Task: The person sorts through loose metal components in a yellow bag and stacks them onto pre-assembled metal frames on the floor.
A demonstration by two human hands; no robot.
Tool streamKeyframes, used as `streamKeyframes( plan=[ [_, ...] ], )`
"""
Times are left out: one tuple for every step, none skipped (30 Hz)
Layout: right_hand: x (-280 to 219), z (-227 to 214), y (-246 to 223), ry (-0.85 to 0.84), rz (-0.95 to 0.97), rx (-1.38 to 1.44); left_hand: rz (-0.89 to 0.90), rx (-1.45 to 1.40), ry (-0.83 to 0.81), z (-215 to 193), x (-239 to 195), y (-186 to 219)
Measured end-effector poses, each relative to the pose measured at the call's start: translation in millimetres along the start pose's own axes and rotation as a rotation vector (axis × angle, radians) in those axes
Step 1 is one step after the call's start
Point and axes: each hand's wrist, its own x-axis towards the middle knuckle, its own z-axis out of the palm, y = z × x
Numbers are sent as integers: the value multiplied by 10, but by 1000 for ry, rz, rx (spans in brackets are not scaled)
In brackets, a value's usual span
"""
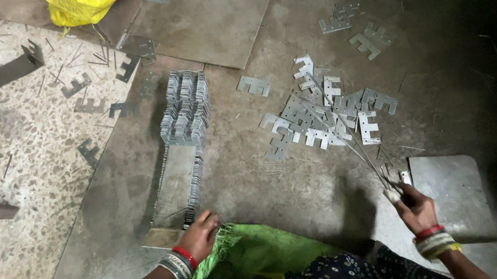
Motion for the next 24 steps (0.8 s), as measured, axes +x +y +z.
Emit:
streamKeyframes(
  plan=[
    [99,53,-108,-12,-23,19,-43,41,-66,-17,11,93],
    [206,67,-220,-24,-46,38,-86,82,-131,-40,12,196],
    [307,166,-355,-14,-60,72,-38,81,-116,-77,-5,288],
    [437,281,-498,-5,-74,107,11,81,-101,-109,-28,371],
    [606,357,-631,-5,-155,23,56,82,-84,-131,-50,434],
    [747,452,-746,-6,-235,-62,104,45,-71,-130,-57,476],
    [859,549,-836,5,-264,-80,149,7,-57,-105,-74,483],
    [958,663,-906,16,-293,-98,194,-32,-42,-73,-92,441],
    [1012,729,-921,27,-322,-118,198,-15,-47,-17,-105,364],
    [1037,742,-883,-6,-334,-159,202,1,-52,62,-116,258],
    [1046,696,-793,-38,-342,-203,209,15,-61,173,-130,145],
    [1061,635,-680,-70,-351,-247,241,39,-56,292,-140,32],
    [1040,535,-530,-91,-259,-331,274,66,-54,381,-143,-79],
    [972,361,-345,-111,-167,-414,307,93,-52,438,-144,-172],
    [844,117,-148,-35,-396,-294,302,67,-45,465,-141,-231],
    [772,-98,7,-115,-120,-339,297,41,-39,479,-161,-251],
    [628,-301,166,-110,40,-408,293,9,-39,493,-200,-239],
    [479,-456,297,-89,80,-391,273,-24,-48,469,-249,-225],
    [377,-591,393,-61,121,-374,259,-56,-57,420,-276,-201],
    [350,-656,451,-27,83,-398,244,-87,-66,373,-289,-166],
    [317,-701,499,8,48,-421,190,-82,-97,336,-298,-130],
    [282,-736,530,42,13,-444,137,-75,-128,312,-310,-94],
    [334,-688,520,64,25,-356,84,-65,-157,291,-301,-65],
    [460,-651,477,87,36,-267,98,-77,-143,286,-276,-34]
  ],
)
